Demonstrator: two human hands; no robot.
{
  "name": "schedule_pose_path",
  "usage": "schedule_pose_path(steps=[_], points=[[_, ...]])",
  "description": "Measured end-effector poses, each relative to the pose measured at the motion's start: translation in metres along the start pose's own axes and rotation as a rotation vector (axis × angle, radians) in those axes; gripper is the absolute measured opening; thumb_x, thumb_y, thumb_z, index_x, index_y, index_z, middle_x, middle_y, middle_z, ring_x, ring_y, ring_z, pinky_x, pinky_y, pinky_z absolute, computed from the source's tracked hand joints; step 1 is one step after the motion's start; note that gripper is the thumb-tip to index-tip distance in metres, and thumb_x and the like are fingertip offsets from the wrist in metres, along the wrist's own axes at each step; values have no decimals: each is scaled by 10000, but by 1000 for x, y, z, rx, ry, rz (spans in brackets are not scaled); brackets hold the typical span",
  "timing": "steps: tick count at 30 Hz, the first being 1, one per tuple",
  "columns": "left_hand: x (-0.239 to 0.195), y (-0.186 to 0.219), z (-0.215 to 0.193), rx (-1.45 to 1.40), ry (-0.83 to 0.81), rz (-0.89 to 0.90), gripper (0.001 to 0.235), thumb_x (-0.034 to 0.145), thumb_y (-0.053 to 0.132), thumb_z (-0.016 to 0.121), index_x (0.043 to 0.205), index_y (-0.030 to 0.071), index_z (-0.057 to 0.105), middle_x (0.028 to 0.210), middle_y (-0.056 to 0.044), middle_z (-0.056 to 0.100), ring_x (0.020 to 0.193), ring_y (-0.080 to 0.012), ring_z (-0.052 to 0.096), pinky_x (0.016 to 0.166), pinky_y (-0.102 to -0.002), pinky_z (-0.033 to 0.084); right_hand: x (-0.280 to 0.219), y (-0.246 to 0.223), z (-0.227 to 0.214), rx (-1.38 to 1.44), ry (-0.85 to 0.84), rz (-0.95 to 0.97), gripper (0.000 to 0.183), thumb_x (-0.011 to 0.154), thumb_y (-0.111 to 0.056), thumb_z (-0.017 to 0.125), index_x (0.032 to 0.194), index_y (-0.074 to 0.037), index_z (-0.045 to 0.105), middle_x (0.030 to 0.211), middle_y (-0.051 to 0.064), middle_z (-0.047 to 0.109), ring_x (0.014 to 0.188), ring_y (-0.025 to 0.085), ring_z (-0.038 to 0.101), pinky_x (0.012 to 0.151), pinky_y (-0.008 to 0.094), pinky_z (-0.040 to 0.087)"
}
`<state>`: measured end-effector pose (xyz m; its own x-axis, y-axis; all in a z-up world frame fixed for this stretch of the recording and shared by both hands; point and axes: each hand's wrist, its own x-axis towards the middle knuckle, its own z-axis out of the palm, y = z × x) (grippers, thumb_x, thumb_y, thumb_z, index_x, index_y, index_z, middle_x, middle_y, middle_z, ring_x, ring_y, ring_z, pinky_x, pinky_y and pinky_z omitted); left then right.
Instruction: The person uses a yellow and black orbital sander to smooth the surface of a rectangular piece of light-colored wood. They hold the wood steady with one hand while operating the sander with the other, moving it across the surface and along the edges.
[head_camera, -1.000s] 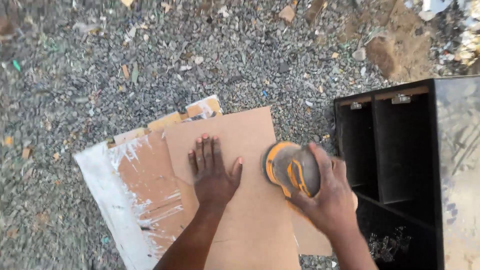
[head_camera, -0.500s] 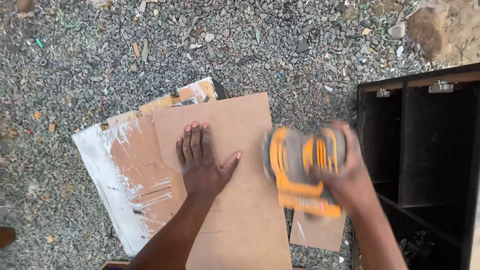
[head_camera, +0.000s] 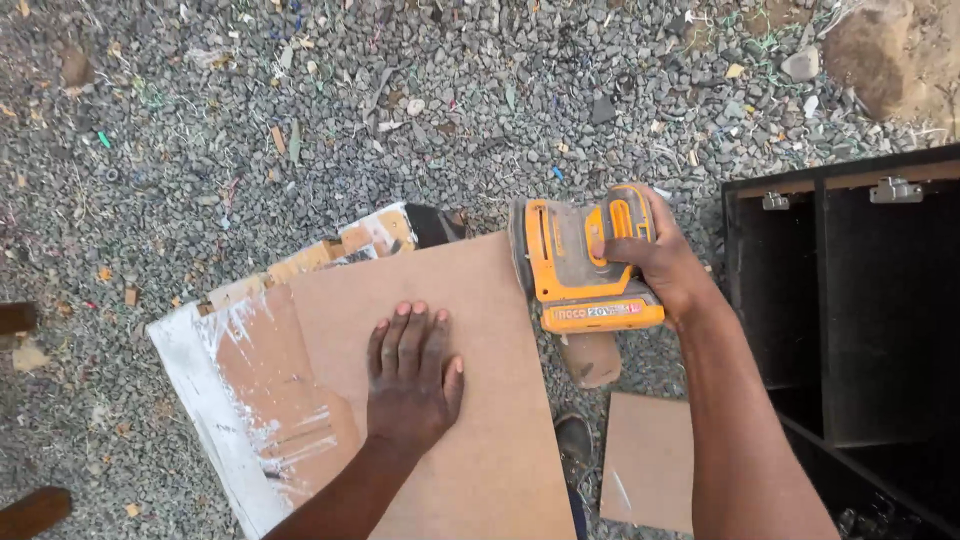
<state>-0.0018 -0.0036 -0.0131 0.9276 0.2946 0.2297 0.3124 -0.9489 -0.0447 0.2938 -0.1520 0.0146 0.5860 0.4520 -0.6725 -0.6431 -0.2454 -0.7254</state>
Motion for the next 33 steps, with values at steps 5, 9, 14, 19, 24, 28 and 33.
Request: schedule_pose_path(steps=[5, 9, 14, 19, 24, 28, 33], points=[[40, -13, 30, 19, 22, -35, 367, 996, 487, 386, 1164, 191, 524, 1167, -53, 406, 1104, -286, 453, 989, -485, 406, -29, -15, 5, -49, 6, 51, 958, 600, -79, 833, 1490, -196, 496, 1165, 186, 590, 986, 352, 651, 725, 540, 591], [152, -9, 35, -174, -32, -188, 415, 1097, 418, 431, 1078, 76, 666, 1067, -102, 575, 1100, -327, 603, 930, -451, 400, -62, 11, -4, -141, 49, 258, 1094, 527, -70, 830, 1552, -160, 460, 1260, 271, 569, 1084, 451, 603, 831, 607, 562], [157, -10, 46, -180, -383, -325, 712, 1082, 545, 299, 643, 133, 681, 573, -156, 655, 651, -411, 720, 658, -509, 508, -78, 18, 2, -65, 121, 349, 1088, 527, 13, 807, 1546, -210, 497, 1245, 291, 580, 1048, 482, 633, 797, 613, 566], [155, -11, 30, -215, -320, -308, 678, 1086, 470, 319, 566, 151, 614, 496, -131, 611, 561, -370, 694, 629, -477, 511, -28, 8, 8, -83, 65, 240, 1046, 572, -29, 804, 1549, -209, 478, 1225, 269, 594, 1015, 450, 640, 750, 576, 573], [155, -12, 25, -263, -439, -355, 654, 1084, 418, 260, 572, 159, 574, 479, -106, 582, 546, -300, 683, 644, -412, 508, 35, 9, 9, 31, -91, 10, 905, 677, -90, 778, 1517, -155, 445, 995, 200, 597, 750, 332, 666, 592, 472, 604], [150, -13, 27, -267, -421, -328, 627, 1070, 402, 264, 560, 174, 550, 458, -111, 558, 536, -323, 672, 644, -434, 506, 14, 23, -1, -9, -126, 75, 977, 643, -102, 778, 1546, -124, 406, 964, 212, 586, 702, 371, 675, 576, 515, 625], [152, -12, 20, -282, -378, -322, 582, 1052, 364, 291, 564, 186, 555, 449, -78, 548, 521, -264, 659, 670, -389, 521, 6, 105, -34, 214, -135, 471, 814, 706, -87, 701, 1493, -65, 495, 987, 344, 650, 714, 508, 679, 663, 663, 584]])
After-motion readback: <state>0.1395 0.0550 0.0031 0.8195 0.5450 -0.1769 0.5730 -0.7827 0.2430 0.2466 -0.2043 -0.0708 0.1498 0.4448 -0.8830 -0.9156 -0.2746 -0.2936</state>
